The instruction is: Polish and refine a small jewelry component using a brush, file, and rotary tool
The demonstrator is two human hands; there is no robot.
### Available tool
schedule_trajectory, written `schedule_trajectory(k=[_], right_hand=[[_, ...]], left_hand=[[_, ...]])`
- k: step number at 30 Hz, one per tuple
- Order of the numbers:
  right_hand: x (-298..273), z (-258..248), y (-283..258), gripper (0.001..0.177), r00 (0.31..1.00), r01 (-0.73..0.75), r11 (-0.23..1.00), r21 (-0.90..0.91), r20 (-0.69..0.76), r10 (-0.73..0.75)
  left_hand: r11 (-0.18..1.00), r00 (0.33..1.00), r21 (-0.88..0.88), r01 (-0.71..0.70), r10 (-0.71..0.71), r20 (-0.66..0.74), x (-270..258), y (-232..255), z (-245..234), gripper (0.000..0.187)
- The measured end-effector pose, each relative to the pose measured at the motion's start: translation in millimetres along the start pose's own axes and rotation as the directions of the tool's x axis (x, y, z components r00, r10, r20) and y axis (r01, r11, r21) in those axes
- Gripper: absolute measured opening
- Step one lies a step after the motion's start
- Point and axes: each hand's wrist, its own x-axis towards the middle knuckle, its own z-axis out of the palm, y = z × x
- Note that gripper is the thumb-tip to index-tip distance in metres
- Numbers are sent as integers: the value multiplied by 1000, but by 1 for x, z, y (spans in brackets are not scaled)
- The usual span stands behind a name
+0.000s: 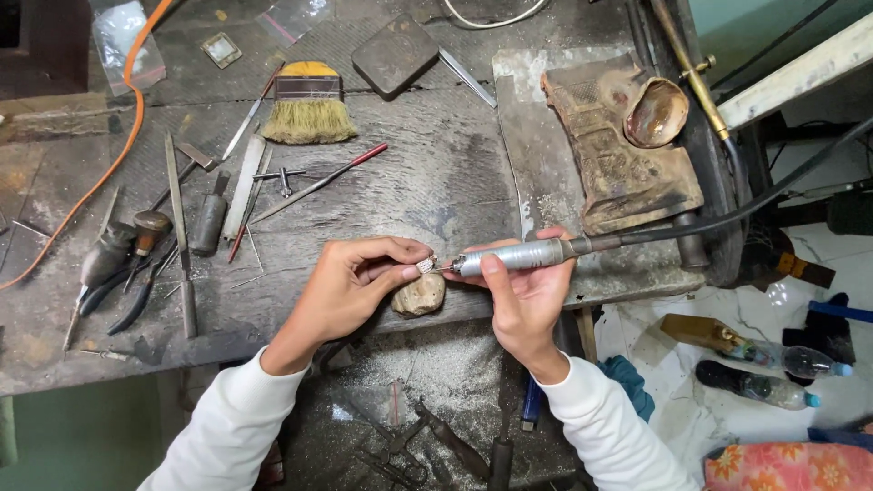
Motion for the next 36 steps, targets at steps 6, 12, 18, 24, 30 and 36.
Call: schedule_trajectory(k=[6,12,18,24,30,36], right_hand=[[0,0,2,53,1000,7,999,-38,15,-7],[1,-5,6,54,1000,-2,999,-44,27,3],[-1,-9,12,55,999,30,998,-61,36,-28],[-1,-7,10,53,999,33,995,-91,35,-30],[0,-4,6,54,999,20,996,-83,41,-17],[2,-4,6,53,999,11,997,-81,38,-8]], left_hand=[[1000,1000,15,4,-4,5,0,2,0,10],[1000,1000,22,13,-13,-1,0,4,2,10],[999,999,38,32,-32,10,1,3,0,10],[997,999,63,34,-36,26,2,6,0,10],[997,998,77,28,-32,50,4,6,-1,8],[994,998,107,-4,-3,64,5,12,-2,7]])
